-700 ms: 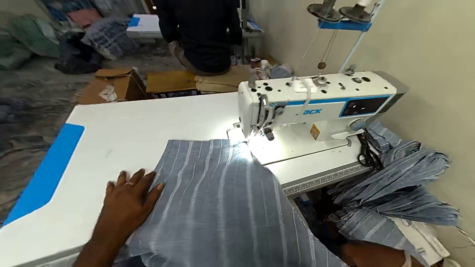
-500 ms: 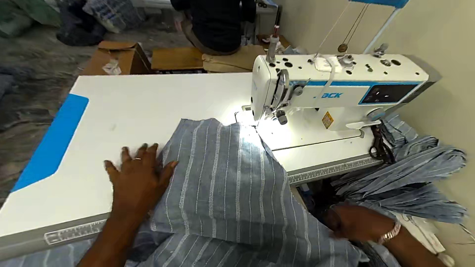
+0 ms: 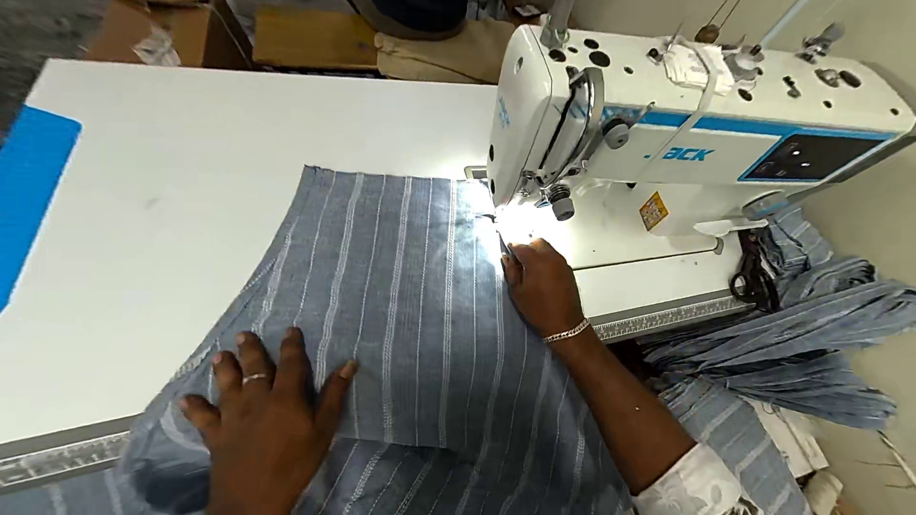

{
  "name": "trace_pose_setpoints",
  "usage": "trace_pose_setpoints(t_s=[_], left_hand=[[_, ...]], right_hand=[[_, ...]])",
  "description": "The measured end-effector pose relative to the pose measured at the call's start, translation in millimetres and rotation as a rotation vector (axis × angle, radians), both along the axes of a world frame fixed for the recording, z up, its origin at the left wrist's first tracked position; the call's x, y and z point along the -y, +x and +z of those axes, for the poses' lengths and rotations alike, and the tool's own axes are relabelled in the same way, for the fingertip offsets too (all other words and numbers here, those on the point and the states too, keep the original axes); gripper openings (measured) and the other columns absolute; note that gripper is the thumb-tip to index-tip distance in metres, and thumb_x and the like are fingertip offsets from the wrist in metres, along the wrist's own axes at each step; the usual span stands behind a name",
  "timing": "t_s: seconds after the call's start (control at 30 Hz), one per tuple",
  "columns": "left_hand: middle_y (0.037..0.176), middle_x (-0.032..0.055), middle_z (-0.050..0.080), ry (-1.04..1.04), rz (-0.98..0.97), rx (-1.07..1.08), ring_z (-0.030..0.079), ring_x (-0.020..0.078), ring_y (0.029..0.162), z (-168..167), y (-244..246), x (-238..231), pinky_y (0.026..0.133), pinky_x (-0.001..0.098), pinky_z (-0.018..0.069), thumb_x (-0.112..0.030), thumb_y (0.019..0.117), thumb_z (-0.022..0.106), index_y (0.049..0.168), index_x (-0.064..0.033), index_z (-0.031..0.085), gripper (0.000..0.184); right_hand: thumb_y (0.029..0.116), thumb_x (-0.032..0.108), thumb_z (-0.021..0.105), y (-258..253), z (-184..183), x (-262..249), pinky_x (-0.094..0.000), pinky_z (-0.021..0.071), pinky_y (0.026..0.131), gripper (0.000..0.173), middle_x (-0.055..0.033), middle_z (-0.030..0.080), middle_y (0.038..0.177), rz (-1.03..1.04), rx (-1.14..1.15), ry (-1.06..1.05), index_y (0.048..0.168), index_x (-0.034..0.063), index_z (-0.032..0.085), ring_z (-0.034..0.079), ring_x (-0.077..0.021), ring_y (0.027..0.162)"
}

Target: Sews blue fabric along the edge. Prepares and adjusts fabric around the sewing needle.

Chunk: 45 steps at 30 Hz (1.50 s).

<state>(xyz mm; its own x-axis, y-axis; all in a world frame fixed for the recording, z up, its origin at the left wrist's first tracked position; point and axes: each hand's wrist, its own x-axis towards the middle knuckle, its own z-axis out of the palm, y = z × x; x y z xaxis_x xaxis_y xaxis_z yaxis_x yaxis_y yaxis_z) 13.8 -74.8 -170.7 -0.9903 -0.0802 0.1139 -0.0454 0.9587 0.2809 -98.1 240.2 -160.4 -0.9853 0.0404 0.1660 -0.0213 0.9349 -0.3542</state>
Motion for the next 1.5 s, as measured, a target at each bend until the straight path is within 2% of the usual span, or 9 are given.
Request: trace_pose_setpoints(t_s=[0.6,0.8,0.9,1.0,1.07,1.17,1.3,1.4,1.5], left_hand=[[0.164,0.0306,0.027,-0.152,-0.234,0.107,0.021,0.0571,0.151,9.4,-239.1,37.7,0.110,0.0851,0.0148,-0.085,0.0919,0.012,0.162,-0.0132,0.033,0.102],[0.157,0.0313,0.040,-0.120,-0.284,0.063,0.031,0.0604,0.145,22.8,-316.5,28.6,0.106,0.0881,0.0202,-0.082,0.0935,0.030,0.158,-0.0096,0.038,0.097],[0.156,0.0357,0.038,0.022,-0.155,0.012,0.023,0.0657,0.146,48.1,-275.7,11.6,0.104,0.0922,0.0148,-0.063,0.0980,0.054,0.157,-0.0052,0.039,0.083],[0.155,0.0222,0.047,0.162,0.042,0.059,0.042,0.0484,0.144,69.6,-149.8,22.9,0.110,0.0772,0.0323,-0.075,0.0956,0.047,0.154,-0.0172,0.046,0.082],[0.159,0.0286,0.038,0.214,0.167,0.207,0.035,0.0535,0.146,69.4,-82.0,34.5,0.112,0.0770,0.0277,-0.067,0.0980,0.050,0.156,-0.0094,0.043,0.083],[0.165,0.0311,0.025,0.163,0.217,0.217,0.024,0.0621,0.146,30.5,-89.0,81.3,0.107,0.0871,0.0196,-0.068,0.0931,0.058,0.159,-0.0115,0.038,0.089],[0.142,0.0273,0.054,0.359,0.079,-0.059,0.056,0.0361,0.130,76.6,-115.3,96.3,0.110,0.0549,0.0432,-0.045,0.1094,0.044,0.147,0.0003,0.048,0.059],[0.151,0.0265,0.049,0.329,0.074,0.027,0.047,0.0418,0.140,94.7,-67.0,50.3,0.114,0.0608,0.0386,-0.046,0.1071,0.050,0.149,-0.0022,0.048,0.061],[0.163,0.0284,0.031,0.213,0.079,0.230,0.022,0.0584,0.149,53.5,-17.8,19.7,0.113,0.0823,0.0175,-0.065,0.0964,0.054,0.156,-0.0082,0.044,0.083]], right_hand=[[0.1045,0.025,0.053,-2.9,0.3,-2.4,-0.0401,0.0582,0.067,0.030,-0.0094,0.069,0.098,0.006,-0.018,0.066,0.118,0.0132,0.077,0.070,-0.0235,0.083],[0.1025,0.022,0.055,-7.2,-5.1,0.0,-0.0406,0.0576,0.064,0.027,-0.0078,0.069,0.092,0.005,-0.106,0.073,0.114,0.0141,0.079,0.069,-0.0229,0.080],[0.1021,0.021,0.055,-9.9,-7.5,-2.8,-0.0410,0.0575,0.064,0.026,-0.0078,0.069,0.090,0.018,-0.128,0.059,0.110,0.0131,0.079,0.069,-0.0234,0.079],[0.1015,0.021,0.055,-12.1,-9.2,-5.8,-0.0414,0.0580,0.065,0.026,-0.0074,0.069,0.090,0.038,-0.125,0.022,0.109,0.0133,0.079,0.070,-0.0228,0.079],[0.1009,0.020,0.056,-10.0,-9.1,-8.5,-0.0417,0.0576,0.064,0.025,-0.0078,0.069,0.090,0.047,-0.132,0.008,0.109,0.0126,0.079,0.069,-0.0234,0.078],[0.1009,0.020,0.056,-3.3,-11.1,-11.6,-0.0420,0.0576,0.063,0.026,-0.0080,0.069,0.089,0.077,-0.154,0.004,0.112,0.0122,0.079,0.069,-0.0233,0.077],[0.1021,0.018,0.055,9.9,5.9,-2.1,-0.0441,0.0586,0.071,0.029,-0.0097,0.070,0.097,0.032,-0.003,-0.008,0.121,0.0123,0.076,0.070,-0.0255,0.086],[0.1015,0.020,0.055,9.4,-3.6,-3.5,-0.0422,0.0577,0.065,0.029,-0.0084,0.069,0.092,0.014,-0.071,-0.016,0.118,0.0128,0.078,0.069,-0.0235,0.080],[0.1015,0.019,0.055,7.6,-8.7,-5.2,-0.0425,0.0575,0.064,0.028,-0.0087,0.069,0.092,0.020,-0.096,-0.022,0.117,0.0126,0.078,0.069,-0.0239,0.079]])
